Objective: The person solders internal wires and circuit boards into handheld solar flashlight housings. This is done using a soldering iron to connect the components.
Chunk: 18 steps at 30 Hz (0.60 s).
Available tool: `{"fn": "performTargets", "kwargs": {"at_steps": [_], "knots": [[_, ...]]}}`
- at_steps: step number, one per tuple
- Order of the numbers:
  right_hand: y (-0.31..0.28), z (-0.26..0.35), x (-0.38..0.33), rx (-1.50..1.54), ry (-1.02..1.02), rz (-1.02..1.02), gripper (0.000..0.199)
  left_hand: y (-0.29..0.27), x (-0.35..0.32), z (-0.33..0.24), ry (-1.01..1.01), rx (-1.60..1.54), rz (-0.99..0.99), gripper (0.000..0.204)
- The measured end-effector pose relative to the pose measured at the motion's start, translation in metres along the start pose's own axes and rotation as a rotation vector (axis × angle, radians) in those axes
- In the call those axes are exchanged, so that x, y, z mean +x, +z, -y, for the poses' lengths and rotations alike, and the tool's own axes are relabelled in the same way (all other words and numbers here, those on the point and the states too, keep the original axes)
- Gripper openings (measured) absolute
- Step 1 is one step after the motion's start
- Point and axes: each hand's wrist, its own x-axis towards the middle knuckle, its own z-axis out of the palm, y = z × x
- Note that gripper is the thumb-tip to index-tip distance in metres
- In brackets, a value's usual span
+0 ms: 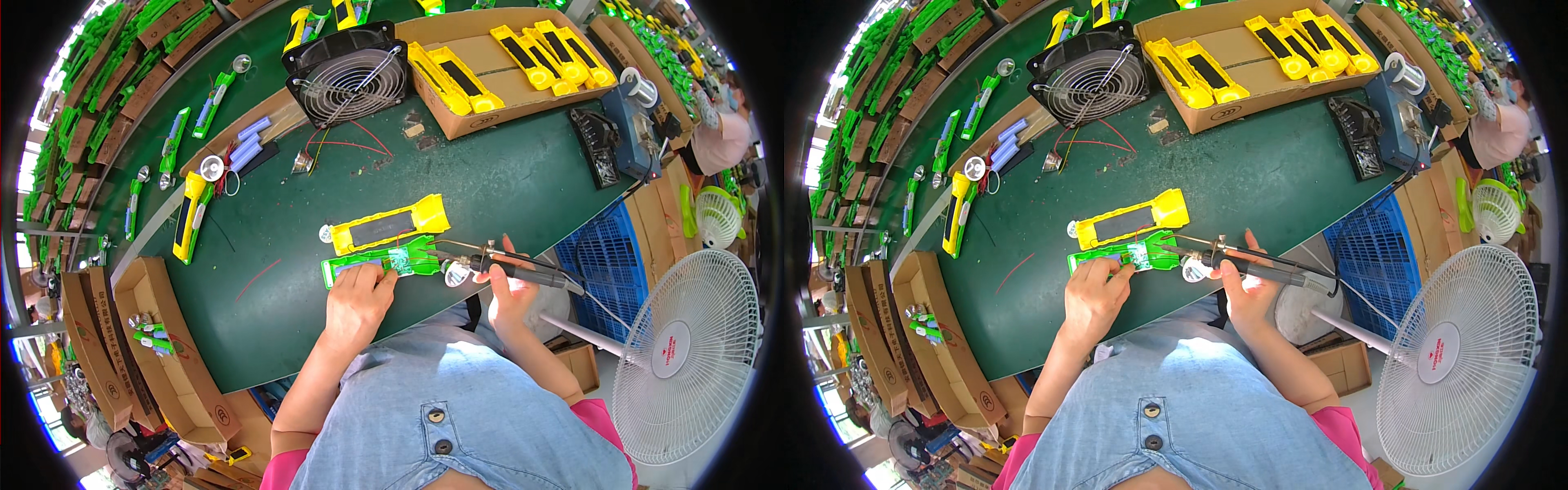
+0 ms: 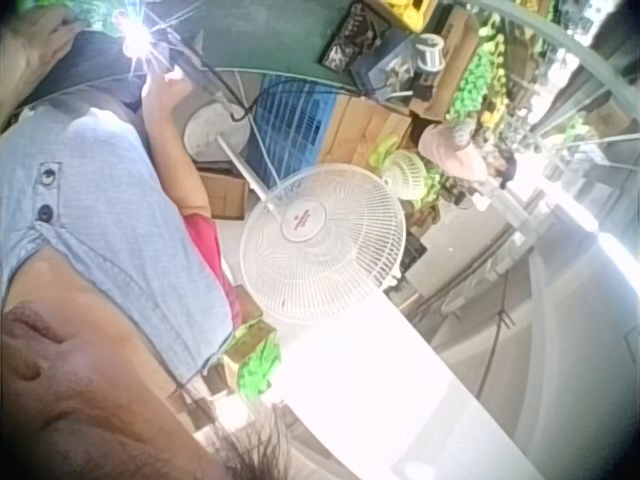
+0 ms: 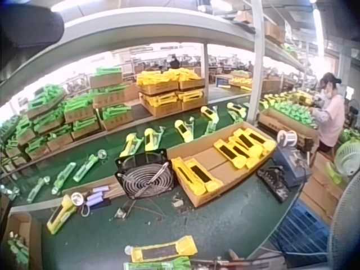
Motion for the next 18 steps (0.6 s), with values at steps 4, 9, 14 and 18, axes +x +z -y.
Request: {"fn": "performTargets", "kwargs": {"at_steps": [4,9,14,18], "knots": [[-0.007,-0.008,0.001,-0.063,-0.139,-0.002,0.017,0.001,0.001,0.000,-0.004,0.005,-0.016,0.021],[-0.007,-0.002,-0.001,0.126,0.021,-0.045,0.021,-0.001,-0.001,0.004,-0.040,-0.056,-0.018,0.019],[-0.011,0.004,0.007,0.114,-0.042,-0.082,0.027,-0.005,0.001,0.051,-0.502,-0.481,-0.297,0.022],[-0.013,0.002,0.017,0.101,-0.043,-0.064,0.025,0.002,0.023,0.076,-0.387,0.071,0.057,0.038]]}}
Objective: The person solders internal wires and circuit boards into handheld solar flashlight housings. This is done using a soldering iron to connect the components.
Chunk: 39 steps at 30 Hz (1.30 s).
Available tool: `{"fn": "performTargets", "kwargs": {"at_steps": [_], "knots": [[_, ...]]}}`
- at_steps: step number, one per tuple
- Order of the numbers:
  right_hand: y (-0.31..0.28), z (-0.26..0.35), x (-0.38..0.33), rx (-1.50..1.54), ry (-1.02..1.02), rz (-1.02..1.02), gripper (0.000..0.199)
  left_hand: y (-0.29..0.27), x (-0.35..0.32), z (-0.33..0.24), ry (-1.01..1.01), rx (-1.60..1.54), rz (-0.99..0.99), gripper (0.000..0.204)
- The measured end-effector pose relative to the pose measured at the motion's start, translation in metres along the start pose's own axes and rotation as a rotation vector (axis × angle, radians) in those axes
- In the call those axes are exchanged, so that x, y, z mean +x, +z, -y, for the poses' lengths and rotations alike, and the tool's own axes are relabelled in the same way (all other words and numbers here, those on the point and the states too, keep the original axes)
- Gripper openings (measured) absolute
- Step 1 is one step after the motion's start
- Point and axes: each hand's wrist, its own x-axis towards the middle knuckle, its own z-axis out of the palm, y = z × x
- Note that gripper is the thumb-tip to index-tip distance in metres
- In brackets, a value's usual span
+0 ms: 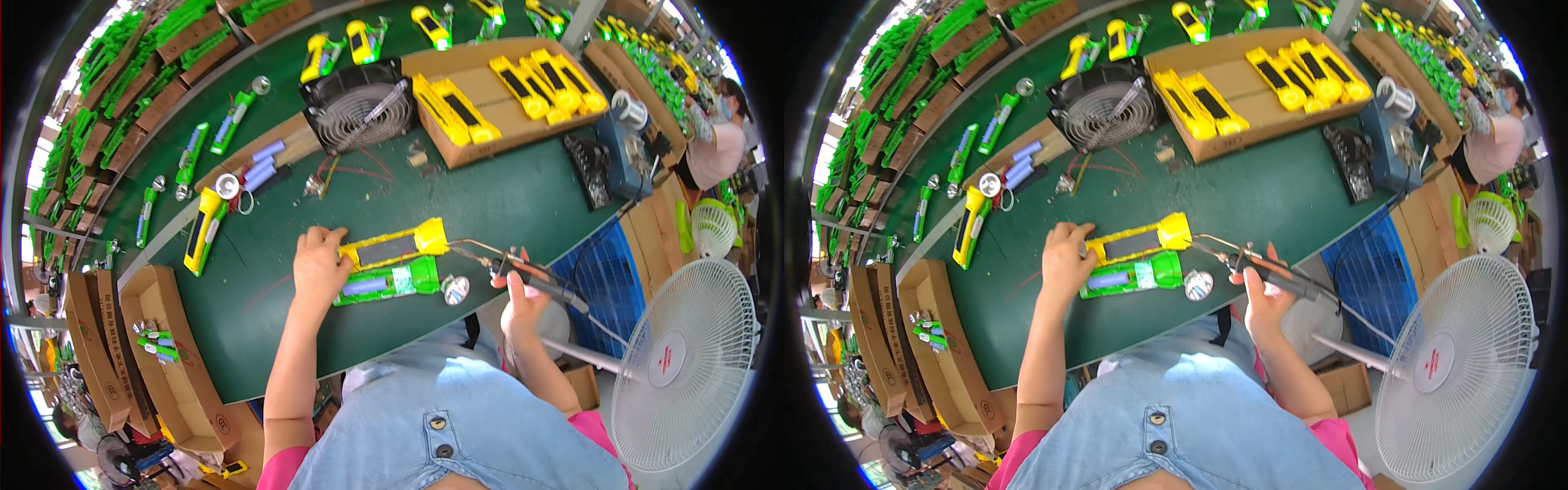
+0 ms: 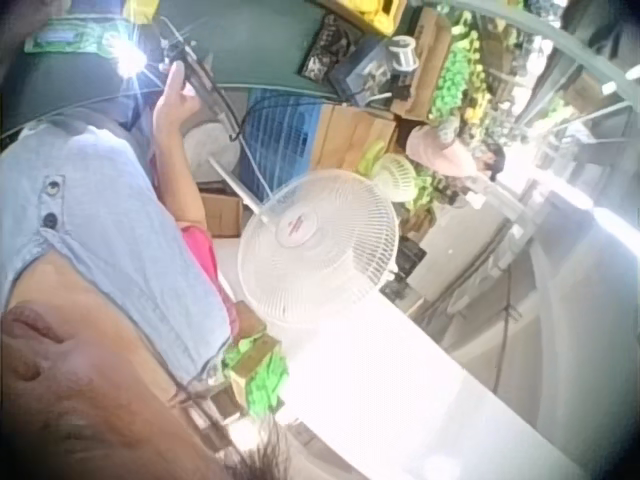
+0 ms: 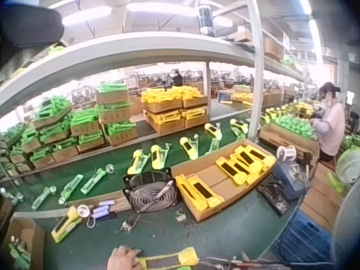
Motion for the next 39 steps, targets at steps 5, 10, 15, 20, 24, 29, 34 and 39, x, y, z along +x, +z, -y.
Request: {"fn": "performTargets", "kwargs": {"at_steps": [5,10,15,20,24,29,34,39], "knots": [[0.000,0.024,0.020,-0.106,-0.099,0.024,0.021,-0.004,-0.008,0.003,-0.200,-0.139,-0.015,0.027],[-0.015,0.028,0.051,-0.311,-0.330,0.127,0.019,-0.008,-0.067,-0.015,-0.029,-0.329,-0.319,0.034],[-0.011,0.041,0.083,-0.287,-0.307,0.044,0.019,0.009,-0.062,0.000,0.220,-0.310,-0.090,0.051],[-0.002,0.052,0.127,-0.441,-0.419,0.139,0.022,-0.061,-0.001,0.042,0.170,-0.356,-0.255,0.054],[0.032,0.063,0.161,-0.527,-0.257,0.219,0.026,-0.092,0.121,0.085,-0.026,-0.221,-0.365,0.045],[0.074,0.036,0.212,-1.006,-0.367,0.498,0.050,-0.030,0.241,0.171,-0.141,-0.092,-0.465,0.045],[0.101,0.017,0.242,-1.148,-0.179,0.606,0.093,0.015,0.274,0.168,-0.468,0.132,-0.020,0.073],[0.117,0.004,0.249,-1.187,-0.113,0.728,0.096,-0.024,0.248,0.163,-0.314,0.149,-0.065,0.071]]}}
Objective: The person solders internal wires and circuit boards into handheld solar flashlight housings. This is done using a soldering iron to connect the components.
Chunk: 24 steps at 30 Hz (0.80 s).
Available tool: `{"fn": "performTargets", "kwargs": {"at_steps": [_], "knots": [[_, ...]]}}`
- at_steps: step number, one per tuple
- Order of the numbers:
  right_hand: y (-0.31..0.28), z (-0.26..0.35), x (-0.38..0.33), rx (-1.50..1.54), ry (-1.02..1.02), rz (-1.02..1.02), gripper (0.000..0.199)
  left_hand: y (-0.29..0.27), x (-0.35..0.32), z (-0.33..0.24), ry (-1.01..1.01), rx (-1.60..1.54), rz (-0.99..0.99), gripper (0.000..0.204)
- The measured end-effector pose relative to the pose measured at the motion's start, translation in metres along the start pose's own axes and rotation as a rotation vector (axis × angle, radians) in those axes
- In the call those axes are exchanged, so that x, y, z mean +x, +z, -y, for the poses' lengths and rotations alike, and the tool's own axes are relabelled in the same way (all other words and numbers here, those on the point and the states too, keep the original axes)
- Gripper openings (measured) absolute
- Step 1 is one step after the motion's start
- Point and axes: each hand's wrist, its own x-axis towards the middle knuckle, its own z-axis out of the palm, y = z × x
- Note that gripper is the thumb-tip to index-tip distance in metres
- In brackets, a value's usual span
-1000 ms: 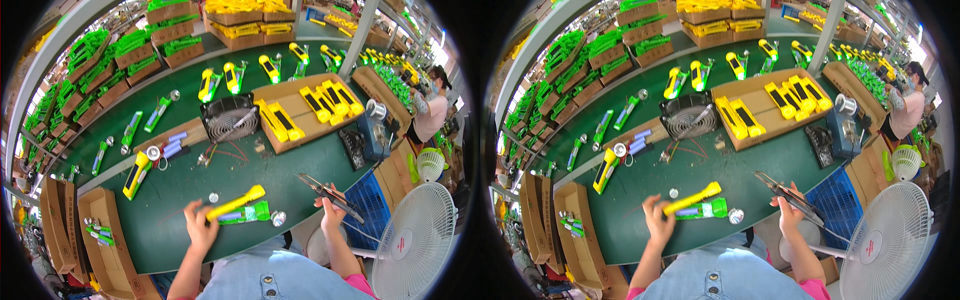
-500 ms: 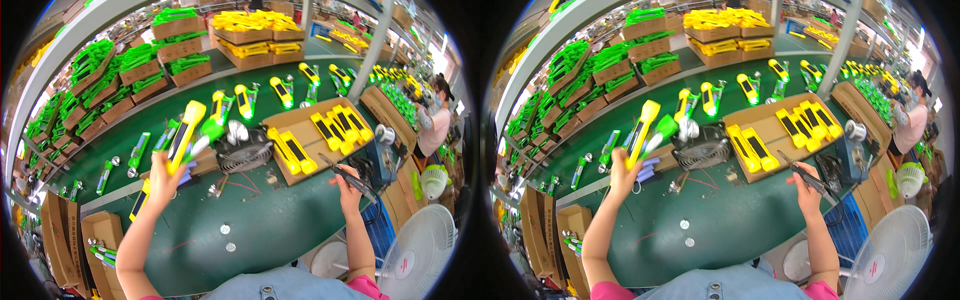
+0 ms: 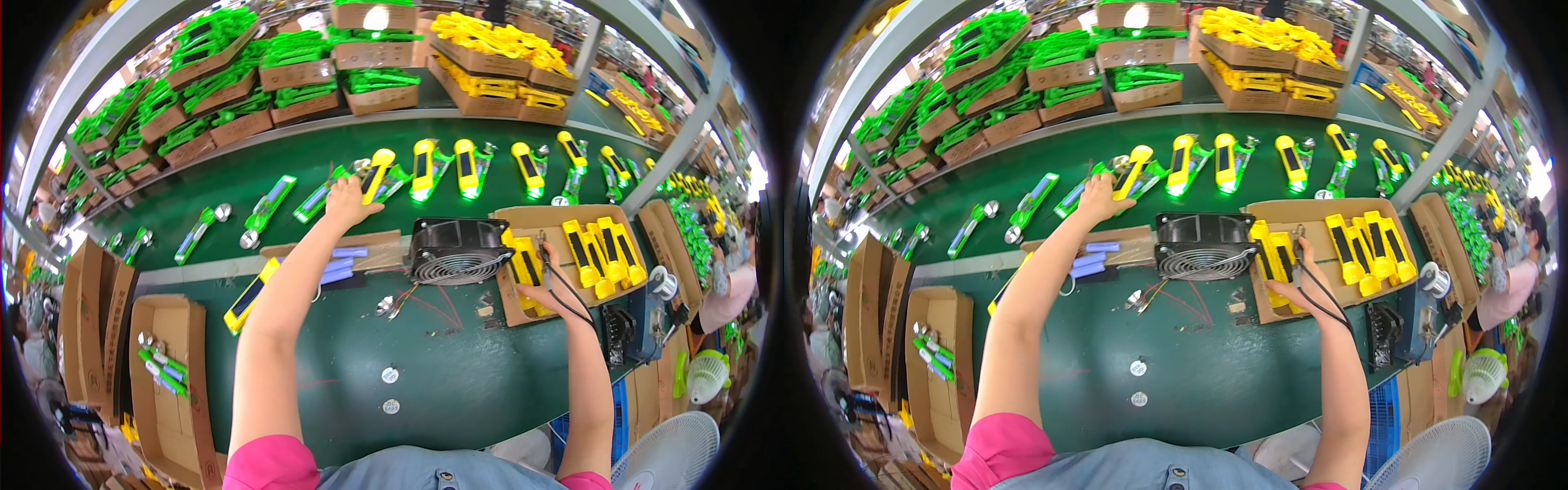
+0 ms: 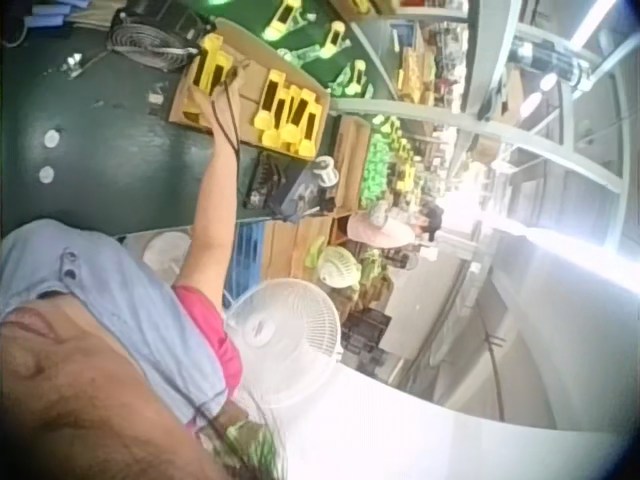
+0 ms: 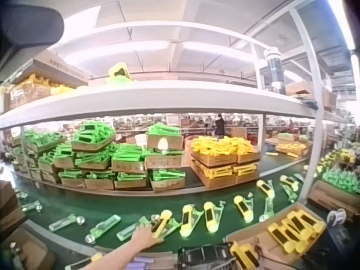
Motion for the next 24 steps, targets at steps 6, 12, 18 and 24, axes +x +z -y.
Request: {"fn": "performTargets", "kwargs": {"at_steps": [6,12,18,24], "knots": [[0.004,-0.011,0.004,-0.023,0.060,-0.067,0.094,-0.093,-0.140,0.015,0.437,-0.192,-0.289,0.037],[0.000,-0.029,0.007,0.130,0.005,-0.083,0.088,-0.186,-0.265,0.151,0.000,0.532,-0.291,0.007],[0.017,-0.094,0.036,-0.116,-0.038,-0.254,0.050,-0.206,-0.366,0.267,-0.178,0.404,0.232,0.030],[-0.023,-0.074,0.011,0.189,-0.192,-0.655,0.041,-0.175,-0.343,0.239,-0.101,0.403,0.441,0.041]]}}
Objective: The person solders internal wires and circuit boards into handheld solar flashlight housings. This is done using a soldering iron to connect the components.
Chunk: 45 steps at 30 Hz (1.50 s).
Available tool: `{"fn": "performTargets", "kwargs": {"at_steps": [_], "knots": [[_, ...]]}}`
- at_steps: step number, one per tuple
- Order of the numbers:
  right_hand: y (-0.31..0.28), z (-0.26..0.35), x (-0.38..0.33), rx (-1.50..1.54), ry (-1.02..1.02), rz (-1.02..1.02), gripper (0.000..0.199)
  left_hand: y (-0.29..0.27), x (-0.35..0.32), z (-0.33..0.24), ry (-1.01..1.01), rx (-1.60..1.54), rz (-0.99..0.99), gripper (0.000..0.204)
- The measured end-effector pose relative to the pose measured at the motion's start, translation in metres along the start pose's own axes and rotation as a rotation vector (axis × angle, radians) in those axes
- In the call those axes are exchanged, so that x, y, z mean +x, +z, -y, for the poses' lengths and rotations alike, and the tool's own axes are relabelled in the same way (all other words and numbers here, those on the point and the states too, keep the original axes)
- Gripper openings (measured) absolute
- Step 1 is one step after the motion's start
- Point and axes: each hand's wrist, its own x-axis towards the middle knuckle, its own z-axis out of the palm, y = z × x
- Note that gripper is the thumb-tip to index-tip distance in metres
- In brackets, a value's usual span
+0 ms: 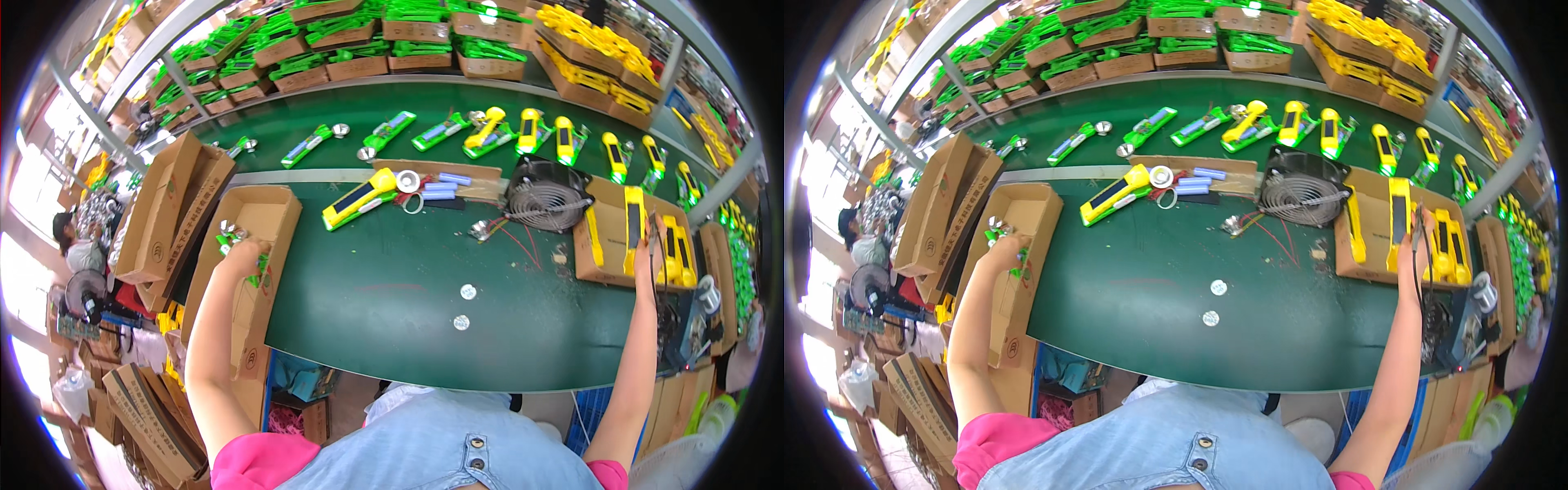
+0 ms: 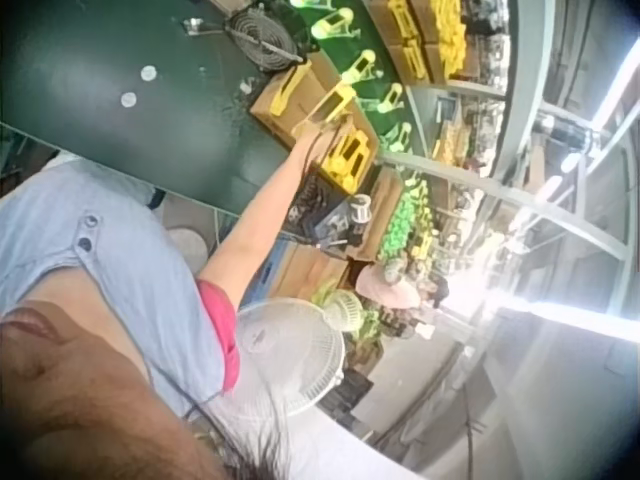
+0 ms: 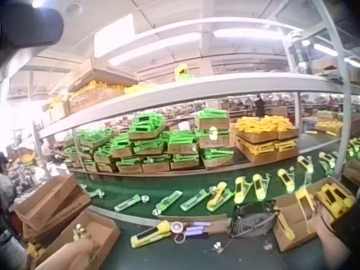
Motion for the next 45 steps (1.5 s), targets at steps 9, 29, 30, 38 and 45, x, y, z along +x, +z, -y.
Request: {"fn": "performTargets", "kwargs": {"at_steps": [9,29,30,38,45], "knots": [[-0.034,0.107,-0.171,0.118,-0.193,0.262,0.039,0.007,0.030,0.028,-0.073,0.224,-0.053,0.036],[-0.042,0.102,-0.275,-0.121,-0.218,0.142,0.036,-0.018,-0.027,-0.260,-0.042,-1.453,-0.391,0.017],[-0.041,0.104,-0.275,-0.128,-0.202,0.143,0.036,0.009,-0.030,-0.283,-0.052,-1.596,-0.268,0.017],[-0.038,0.105,-0.272,0.028,-0.088,0.163,0.031,0.019,-0.045,-0.351,0.217,-0.586,-0.906,0.017],[-0.034,0.121,-0.261,0.061,-0.106,0.222,0.037,-0.041,-0.065,-0.357,0.929,-0.462,-0.884,0.016]]}}
